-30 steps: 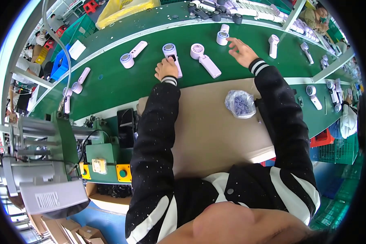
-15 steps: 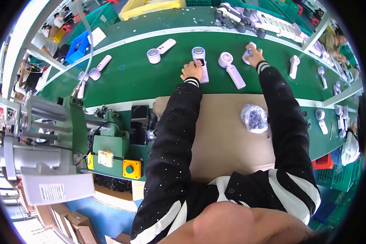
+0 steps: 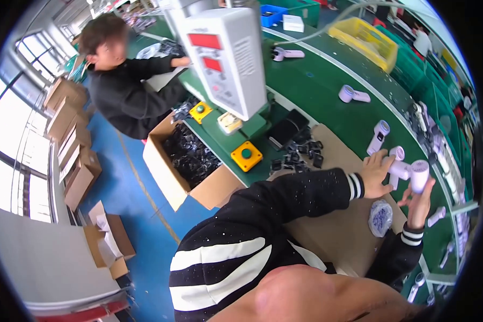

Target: Assemble components of small handheld devices at a production workstation using an assembly press.

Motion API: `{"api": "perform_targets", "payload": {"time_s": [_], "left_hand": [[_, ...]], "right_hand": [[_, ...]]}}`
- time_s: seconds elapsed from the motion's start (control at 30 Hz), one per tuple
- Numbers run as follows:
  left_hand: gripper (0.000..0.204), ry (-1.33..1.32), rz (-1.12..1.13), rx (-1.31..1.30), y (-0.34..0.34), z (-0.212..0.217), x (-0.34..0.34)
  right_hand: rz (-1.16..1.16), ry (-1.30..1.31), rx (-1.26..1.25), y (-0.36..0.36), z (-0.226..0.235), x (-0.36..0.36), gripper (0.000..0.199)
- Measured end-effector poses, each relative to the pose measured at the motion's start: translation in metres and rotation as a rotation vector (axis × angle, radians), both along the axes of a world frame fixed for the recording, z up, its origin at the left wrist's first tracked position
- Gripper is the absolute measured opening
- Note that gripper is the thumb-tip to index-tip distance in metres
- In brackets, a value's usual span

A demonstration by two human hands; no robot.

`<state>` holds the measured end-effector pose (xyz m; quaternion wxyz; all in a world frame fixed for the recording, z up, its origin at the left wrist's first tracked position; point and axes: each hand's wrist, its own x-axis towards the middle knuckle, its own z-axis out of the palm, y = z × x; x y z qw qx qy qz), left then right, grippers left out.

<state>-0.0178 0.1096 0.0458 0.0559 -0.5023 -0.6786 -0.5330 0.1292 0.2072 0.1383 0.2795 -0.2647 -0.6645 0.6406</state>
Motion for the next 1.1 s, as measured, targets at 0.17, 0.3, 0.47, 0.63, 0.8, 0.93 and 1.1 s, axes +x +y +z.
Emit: {"api": "perform_targets", "payload": {"time_s": [0.17,0.3,0.47,0.63,0.8,0.93,1.1], "left_hand": [[0.050,-0.110,-0.146,0.038,-0.064,-0.010,-0.006],[0.038,-0.287,-0.198,-0.376,-0.095,-0.039,0.005],[0.041,-0.039,0.003,-0.426,-0.100,-0.088,0.017],[0.045,0.005,0.105,-0.385,-0.112,-0.088,0.026],[0.052,0.088,0.215,-0.218,-0.117,-0.073,0.016],[0.043,0.319,0.358,-0.221,-0.135,-0.056,-0.063],[0.033,0.478,0.297,-0.633,-0.142,-0.063,-0.133]], "right_hand": [[0.126,0.079,-0.141,-0.036,-0.014,-0.002,0.054],[0.004,-0.238,0.558,0.019,-0.086,0.030,0.030],[-0.012,-0.609,0.897,0.059,-0.167,0.059,0.022],[-0.134,-0.650,1.115,0.027,-0.172,0.049,0.017],[-0.197,-0.733,1.339,0.027,-0.189,0.052,0.012],[-0.119,-0.862,1.269,0.023,-0.177,0.053,0.009],[-0.111,-0.829,1.077,0.020,-0.168,0.049,0.009]]}}
